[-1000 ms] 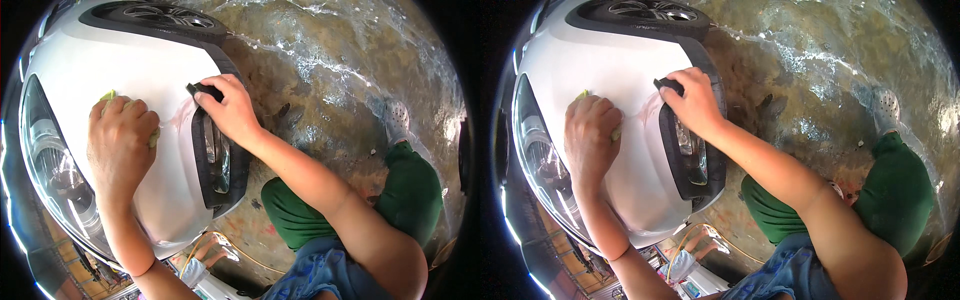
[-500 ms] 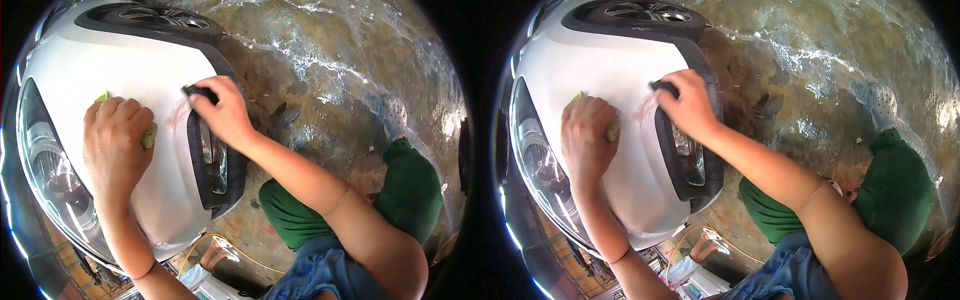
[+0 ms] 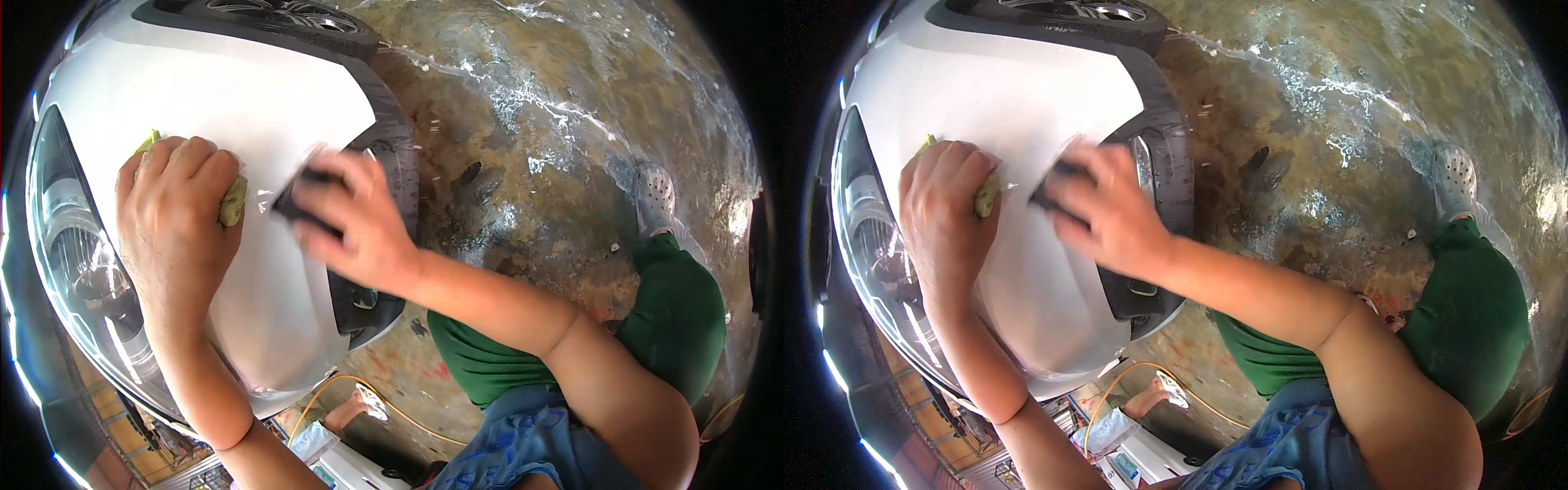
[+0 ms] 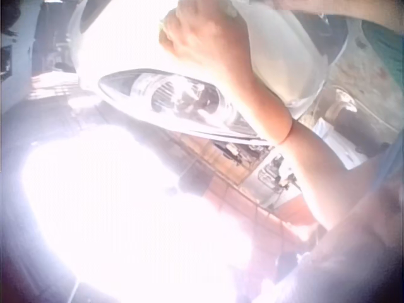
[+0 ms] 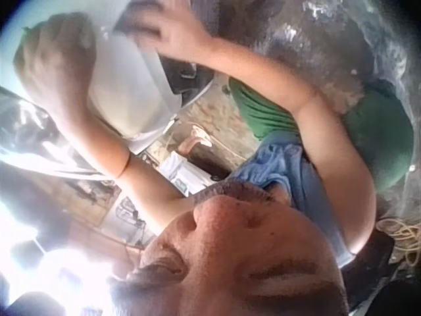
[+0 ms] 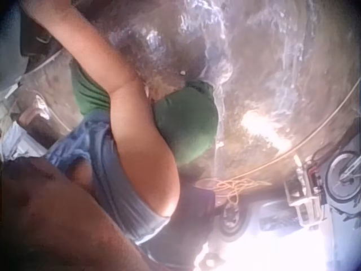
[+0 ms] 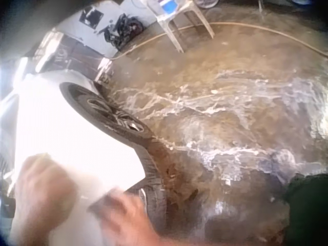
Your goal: The person rubs a small block of sandpaper over a specific area of a white car's front bumper while holding a green cloth.
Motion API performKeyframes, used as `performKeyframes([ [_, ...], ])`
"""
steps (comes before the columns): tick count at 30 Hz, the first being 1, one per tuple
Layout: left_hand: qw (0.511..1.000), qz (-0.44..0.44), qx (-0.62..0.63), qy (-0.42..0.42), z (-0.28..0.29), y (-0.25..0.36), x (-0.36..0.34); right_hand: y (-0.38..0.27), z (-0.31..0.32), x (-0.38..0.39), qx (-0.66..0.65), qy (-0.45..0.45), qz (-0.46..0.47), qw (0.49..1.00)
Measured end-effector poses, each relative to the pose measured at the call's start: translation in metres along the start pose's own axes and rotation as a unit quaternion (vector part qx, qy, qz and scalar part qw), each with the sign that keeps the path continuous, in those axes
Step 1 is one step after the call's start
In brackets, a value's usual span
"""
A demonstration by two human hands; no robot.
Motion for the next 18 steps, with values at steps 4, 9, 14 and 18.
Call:
performKeyframes([
  [4,1.000,-0.009,0.006,0.010,0.006,0.001,0.000,0.006,0.007,-0.009,0.016,-0.050,0.046,0.998],
  [9,0.999,-0.019,0.023,0.031,0.000,0.006,-0.002,0.008,0.021,-0.025,0.057,-0.040,0.030,0.997],
  [14,0.999,-0.021,0.022,0.031,0.001,0.004,0.000,0.011,0.030,-0.041,0.046,-0.114,0.075,0.990],
  [18,0.999,-0.022,0.037,0.010,-0.002,0.001,0.000,0.007,0.033,-0.046,0.073,-0.114,0.074,0.988],
])
Point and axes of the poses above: each hand's wrist, its own x-axis away from the middle knuckle, its own z-axis out of the back of the hand, y = z × x, the point moved 5 cm from there along -x, towards the middle knuckle, and after that the axes turned 11 degrees about -y, right-handed, at the moved point
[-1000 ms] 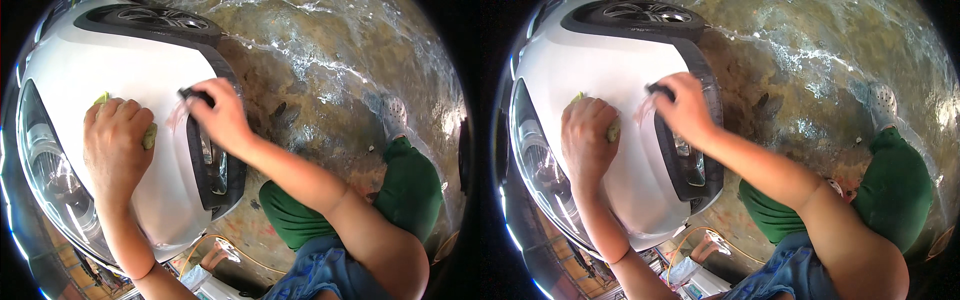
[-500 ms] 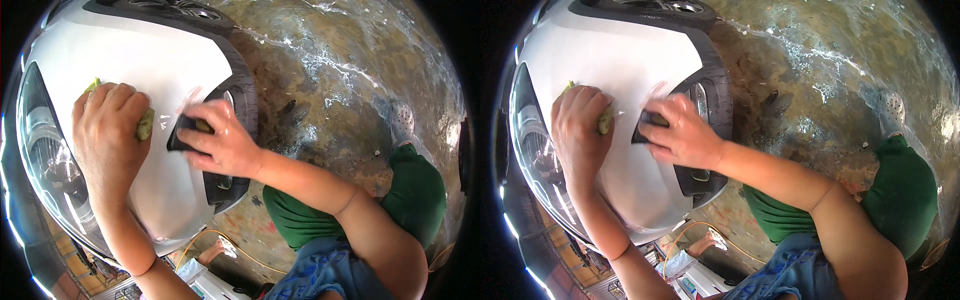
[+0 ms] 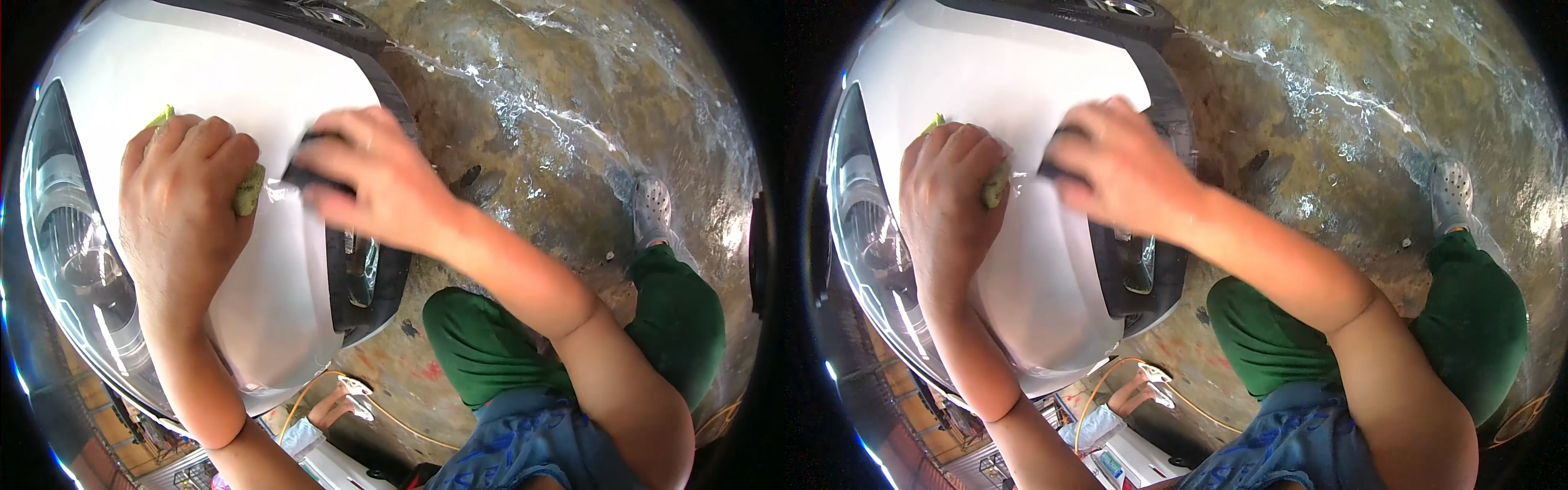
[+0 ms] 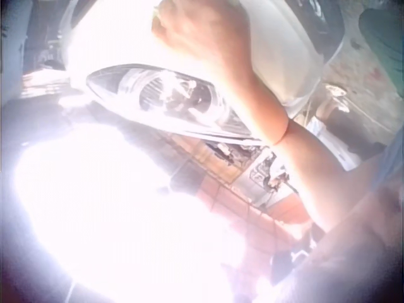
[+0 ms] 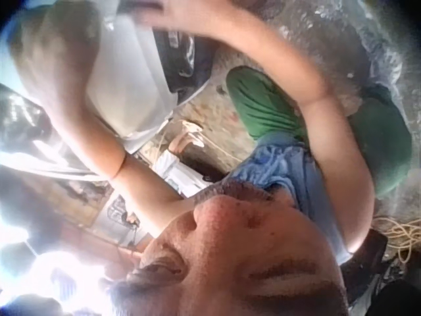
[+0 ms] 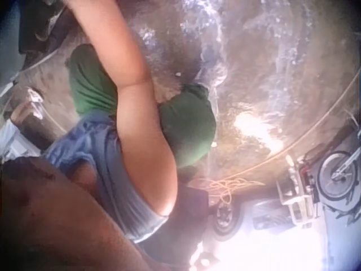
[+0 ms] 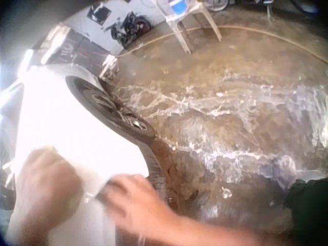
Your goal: The person rubs a small block of sandpaper over a specific area of a white car's front bumper while holding a green cloth.
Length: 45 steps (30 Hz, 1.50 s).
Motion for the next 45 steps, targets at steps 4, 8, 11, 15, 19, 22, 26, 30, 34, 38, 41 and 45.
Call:
performKeyframes([
  [4,1.000,0.006,0.002,-0.006,-0.006,0.002,-0.001,0.007,0.004,-0.009,0.008,-0.029,0.007,1.000],
  [8,1.000,0.015,-0.001,-0.018,-0.004,0.001,0.000,-0.001,-0.003,-0.010,-0.006,-0.029,-0.017,0.999],
  [11,1.000,0.016,0.007,-0.017,-0.006,0.003,-0.001,-0.025,-0.008,0.001,-0.001,-0.030,0.028,0.999],
  [15,1.000,-0.006,0.002,0.024,-0.003,0.010,-0.010,0.065,0.017,-0.013,0.009,-0.003,-0.120,0.993],
  [19,1.000,0.017,-0.012,-0.003,0.003,0.004,-0.004,0.047,0.051,0.001,-0.075,-0.049,-0.224,0.970],
  [22,0.999,0.032,-0.008,-0.027,-0.010,0.004,0.005,0.018,0.032,0.019,-0.148,-0.275,-0.275,0.909],
  [26,1.000,0.025,-0.006,-0.013,-0.008,0.009,-0.006,0.006,0.024,0.014,-0.118,-0.375,-0.262,0.881],
  [30,1.000,0.018,-0.010,-0.017,-0.008,0.010,-0.010,0.010,0.025,0.005,-0.149,-0.435,-0.300,0.836],
  [34,1.000,0.019,-0.014,-0.019,-0.006,0.009,-0.004,-0.017,0.011,0.013,-0.135,-0.447,-0.237,0.852],
  [38,1.000,0.020,-0.008,-0.015,-0.009,0.012,-0.010,-0.033,-0.003,0.032,-0.134,-0.449,-0.202,0.860],
  [41,1.000,0.016,-0.013,-0.020,-0.010,0.011,-0.007,-0.041,-0.005,0.048,-0.143,-0.490,-0.173,0.842],
  [45,0.999,0.013,-0.015,-0.026,-0.009,0.009,-0.001,-0.006,-0.004,0.056,-0.432,-0.117,-0.291,0.846],
])
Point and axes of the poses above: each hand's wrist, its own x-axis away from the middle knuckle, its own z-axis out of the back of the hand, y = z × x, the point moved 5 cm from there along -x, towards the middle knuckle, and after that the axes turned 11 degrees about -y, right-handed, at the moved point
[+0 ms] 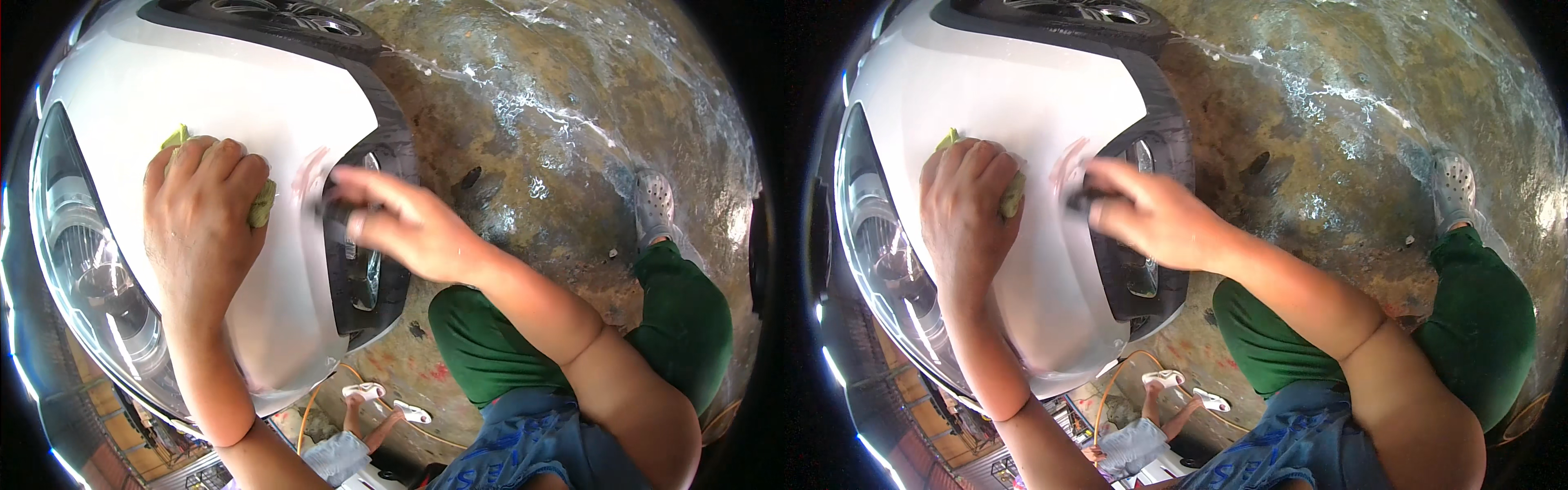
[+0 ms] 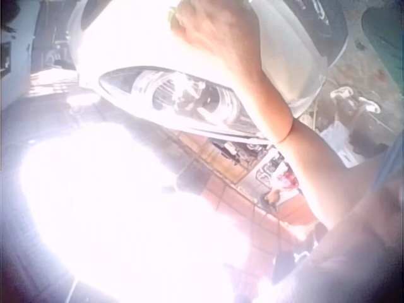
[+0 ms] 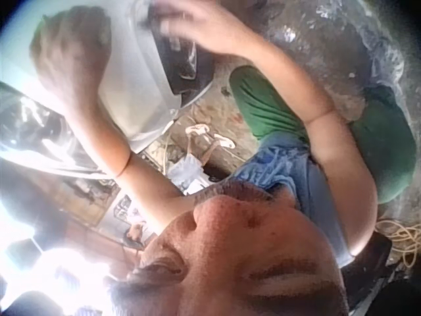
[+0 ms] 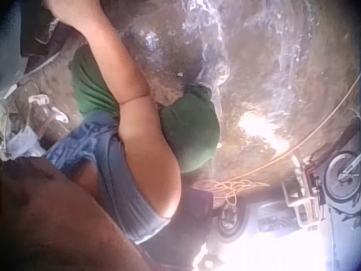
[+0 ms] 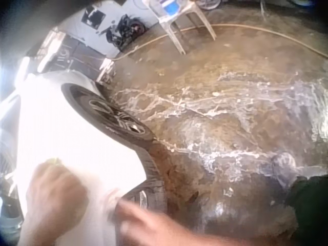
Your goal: The person rubs a small block of sandpaper over a specific area of a white car's front bumper while holding a green cloth.
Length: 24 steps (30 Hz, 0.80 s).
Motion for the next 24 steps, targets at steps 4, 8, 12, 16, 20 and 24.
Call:
performKeyframes([
  [4,1.000,-0.009,0.010,0.018,0.000,0.004,-0.009,0.008,-0.003,-0.014,-0.069,0.247,0.108,0.960],
  [8,1.000,-0.006,0.004,0.009,-0.001,0.005,-0.006,0.010,-0.046,-0.028,-0.043,0.274,0.081,0.957],
  [12,1.000,-0.017,0.001,0.023,0.001,0.006,-0.005,0.010,-0.040,-0.033,0.014,0.260,0.048,0.964],
  [16,0.999,-0.028,0.015,0.006,0.000,0.010,-0.004,0.015,-0.048,-0.021,0.022,0.265,-0.007,0.964],
  [20,0.998,-0.056,0.018,-0.015,-0.001,0.014,0.003,0.021,-0.036,-0.031,0.045,0.302,0.066,0.950],
  [24,0.999,-0.044,0.026,-0.011,0.000,0.018,0.011,0.019,-0.031,-0.040,0.052,0.324,0.075,0.942],
])
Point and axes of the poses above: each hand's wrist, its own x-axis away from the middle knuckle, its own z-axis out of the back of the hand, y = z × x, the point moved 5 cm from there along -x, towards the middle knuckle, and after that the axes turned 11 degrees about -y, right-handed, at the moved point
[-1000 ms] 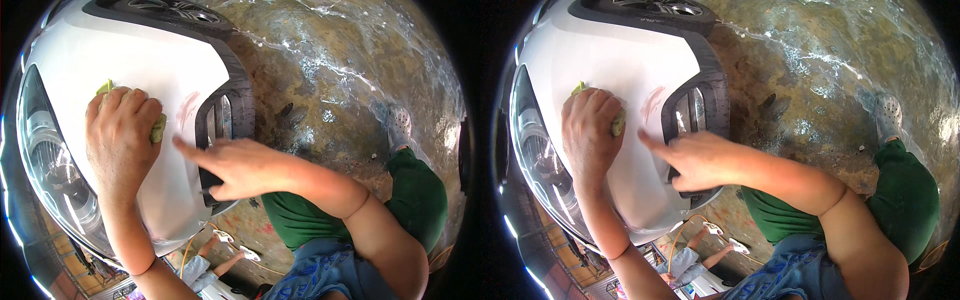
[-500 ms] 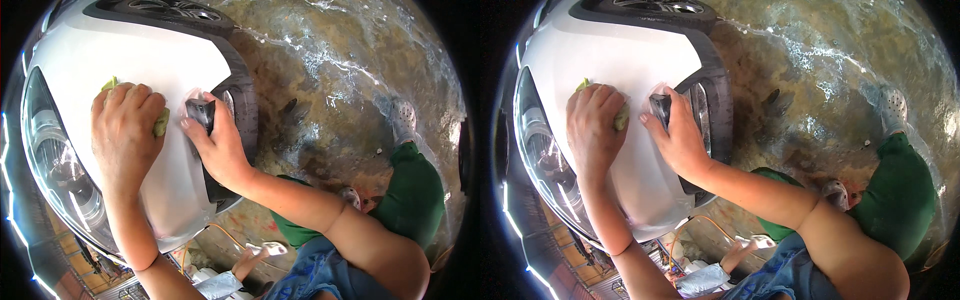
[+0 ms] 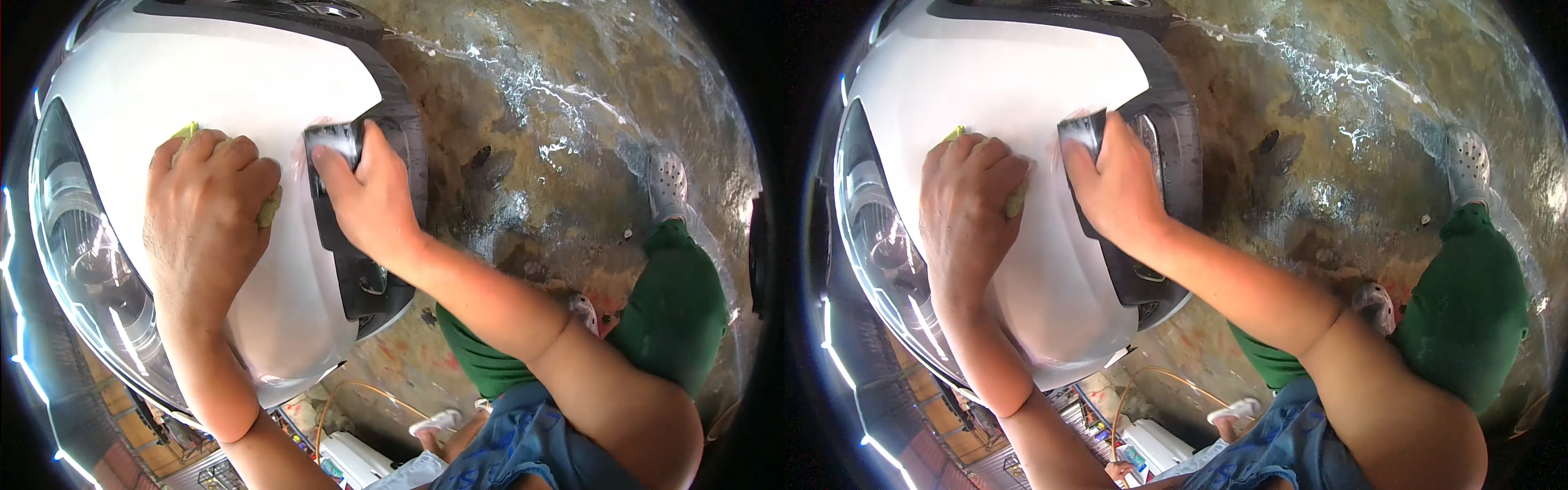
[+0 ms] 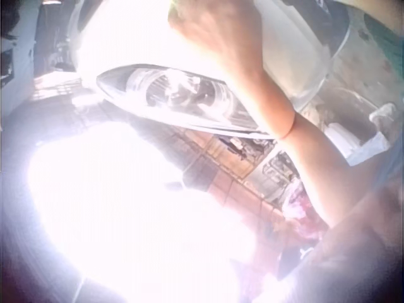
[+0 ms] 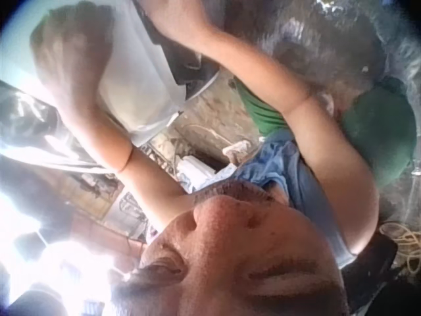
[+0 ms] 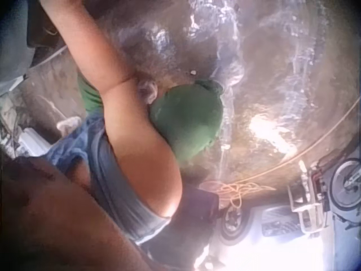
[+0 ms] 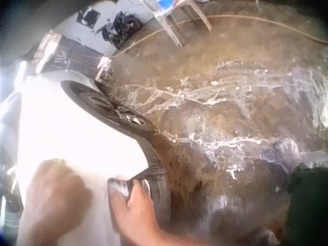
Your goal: The person rubs a small block of sandpaper over a specific area of a white car's front bumper while holding a green cloth.
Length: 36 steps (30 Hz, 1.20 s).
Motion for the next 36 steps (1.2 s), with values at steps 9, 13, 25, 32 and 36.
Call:
performKeyframes([
  [9,0.999,-0.009,-0.016,-0.050,-0.002,0.009,0.011,-0.010,0.007,-0.021,0.026,0.005,0.003,1.000],
  [13,0.998,-0.016,-0.016,-0.053,0.009,0.007,0.007,-0.009,-0.010,0.030,-0.015,0.020,0.119,0.993],
  [25,0.998,-0.010,-0.003,-0.063,0.004,0.004,0.014,-0.009,-0.002,-0.009,0.039,-0.026,0.036,0.998],
  [32,0.998,-0.010,-0.003,-0.058,0.009,0.008,0.009,-0.004,-0.007,0.016,0.027,0.023,0.119,0.992],
  [36,0.998,-0.013,-0.013,-0.054,-0.004,0.012,0.004,-0.004,0.011,-0.032,0.028,-0.016,-0.013,0.999],
])
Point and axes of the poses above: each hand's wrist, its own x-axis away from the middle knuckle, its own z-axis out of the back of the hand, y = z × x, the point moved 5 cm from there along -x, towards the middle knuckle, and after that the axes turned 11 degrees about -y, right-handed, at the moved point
